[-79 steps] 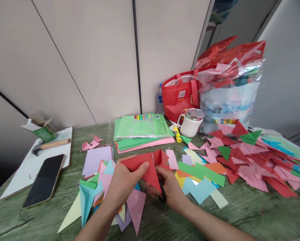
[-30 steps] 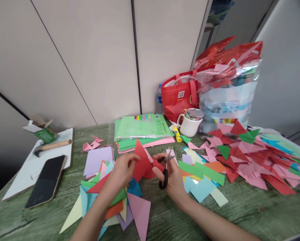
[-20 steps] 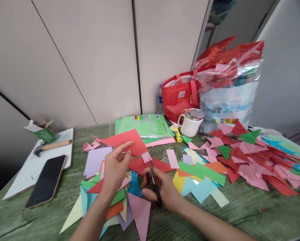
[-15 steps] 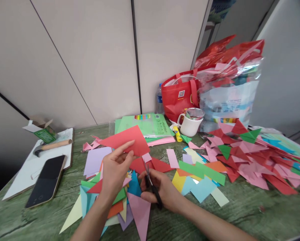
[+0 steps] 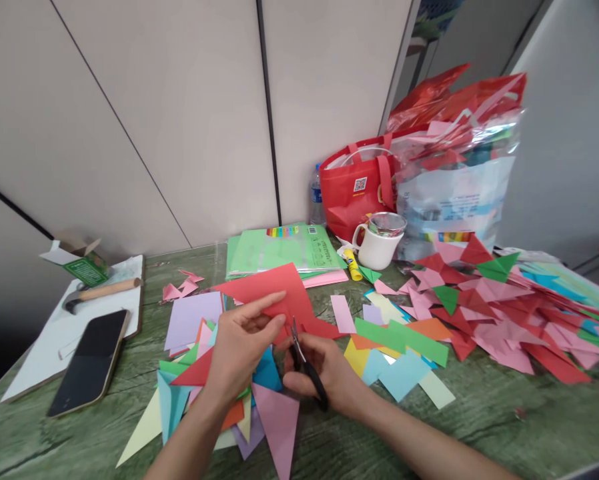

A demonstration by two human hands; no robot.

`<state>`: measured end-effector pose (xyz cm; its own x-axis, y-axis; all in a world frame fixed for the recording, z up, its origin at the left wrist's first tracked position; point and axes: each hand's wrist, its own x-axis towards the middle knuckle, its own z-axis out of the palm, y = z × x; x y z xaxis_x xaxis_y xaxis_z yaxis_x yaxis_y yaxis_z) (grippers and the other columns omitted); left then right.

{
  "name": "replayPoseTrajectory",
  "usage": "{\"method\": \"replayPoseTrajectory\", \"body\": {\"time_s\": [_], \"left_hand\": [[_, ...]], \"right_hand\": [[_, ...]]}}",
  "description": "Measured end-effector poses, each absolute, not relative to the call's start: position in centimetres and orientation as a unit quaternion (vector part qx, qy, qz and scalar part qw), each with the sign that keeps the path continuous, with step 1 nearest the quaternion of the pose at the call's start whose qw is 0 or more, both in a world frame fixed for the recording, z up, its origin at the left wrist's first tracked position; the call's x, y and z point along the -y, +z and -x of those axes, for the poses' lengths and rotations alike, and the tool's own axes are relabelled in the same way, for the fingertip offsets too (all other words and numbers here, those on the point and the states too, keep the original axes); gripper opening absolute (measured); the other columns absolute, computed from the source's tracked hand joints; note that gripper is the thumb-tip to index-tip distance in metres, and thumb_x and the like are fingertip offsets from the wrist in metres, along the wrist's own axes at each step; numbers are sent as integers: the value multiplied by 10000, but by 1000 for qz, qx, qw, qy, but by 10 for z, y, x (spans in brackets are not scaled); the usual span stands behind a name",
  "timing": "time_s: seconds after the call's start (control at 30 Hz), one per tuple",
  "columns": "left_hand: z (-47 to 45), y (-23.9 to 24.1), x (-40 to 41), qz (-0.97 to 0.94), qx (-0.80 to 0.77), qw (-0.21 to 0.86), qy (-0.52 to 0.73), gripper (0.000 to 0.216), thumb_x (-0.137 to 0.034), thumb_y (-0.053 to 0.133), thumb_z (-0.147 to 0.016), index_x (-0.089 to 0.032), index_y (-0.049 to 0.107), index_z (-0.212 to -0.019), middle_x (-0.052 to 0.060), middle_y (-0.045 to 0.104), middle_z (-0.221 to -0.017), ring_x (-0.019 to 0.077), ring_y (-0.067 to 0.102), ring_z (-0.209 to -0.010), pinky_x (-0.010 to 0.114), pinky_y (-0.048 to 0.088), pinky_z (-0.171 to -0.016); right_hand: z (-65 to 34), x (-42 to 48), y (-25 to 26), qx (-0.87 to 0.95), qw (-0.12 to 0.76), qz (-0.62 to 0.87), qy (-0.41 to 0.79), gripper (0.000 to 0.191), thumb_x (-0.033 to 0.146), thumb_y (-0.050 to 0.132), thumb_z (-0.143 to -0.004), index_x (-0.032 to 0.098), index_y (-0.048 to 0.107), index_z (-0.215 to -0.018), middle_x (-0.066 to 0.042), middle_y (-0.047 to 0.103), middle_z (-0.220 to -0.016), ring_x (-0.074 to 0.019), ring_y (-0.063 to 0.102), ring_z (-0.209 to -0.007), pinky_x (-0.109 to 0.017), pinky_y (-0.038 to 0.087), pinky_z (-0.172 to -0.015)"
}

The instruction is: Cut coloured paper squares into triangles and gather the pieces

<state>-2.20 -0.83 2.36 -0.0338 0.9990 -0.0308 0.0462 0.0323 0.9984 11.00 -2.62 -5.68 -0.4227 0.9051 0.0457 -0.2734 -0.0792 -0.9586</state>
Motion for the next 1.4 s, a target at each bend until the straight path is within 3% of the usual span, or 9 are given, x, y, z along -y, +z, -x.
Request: {"method": "replayPoseTrajectory", "body": {"time_s": [0.47, 0.8, 1.4], "left_hand": [[21, 28, 9, -490, -525, 499, 485, 343, -159, 710, -612, -159, 709, -954, -48, 585, -480, 38, 473, -436, 104, 367, -382], [20, 31, 11, -486, -526, 493, 494, 364, -158, 709, -588, -133, 708, -952, -32, 617, -488, 60, 498, -438, 137, 427, -406], [21, 29, 13, -497, -529, 483, 490, 361, -162, 705, -610, -157, 711, -970, -24, 625, -534, 58, 490, -474, 133, 383, -419]], "right_hand": [[-111, 25, -49, 523, 443, 307, 661, 282, 266, 751, -642, 153, 543, -795, 38, 475, -683, -91, 430, -619, -209, 358, -572], [-110, 25, -49, 525, 437, 344, 644, 329, 367, 747, -618, 163, 539, -770, 37, 489, -655, -96, 446, -585, -227, 380, -561], [-108, 24, -53, 518, 460, 364, 622, 328, 407, 755, -600, 149, 604, -734, 49, 440, -567, -78, 361, -505, -216, 333, -501]]}}
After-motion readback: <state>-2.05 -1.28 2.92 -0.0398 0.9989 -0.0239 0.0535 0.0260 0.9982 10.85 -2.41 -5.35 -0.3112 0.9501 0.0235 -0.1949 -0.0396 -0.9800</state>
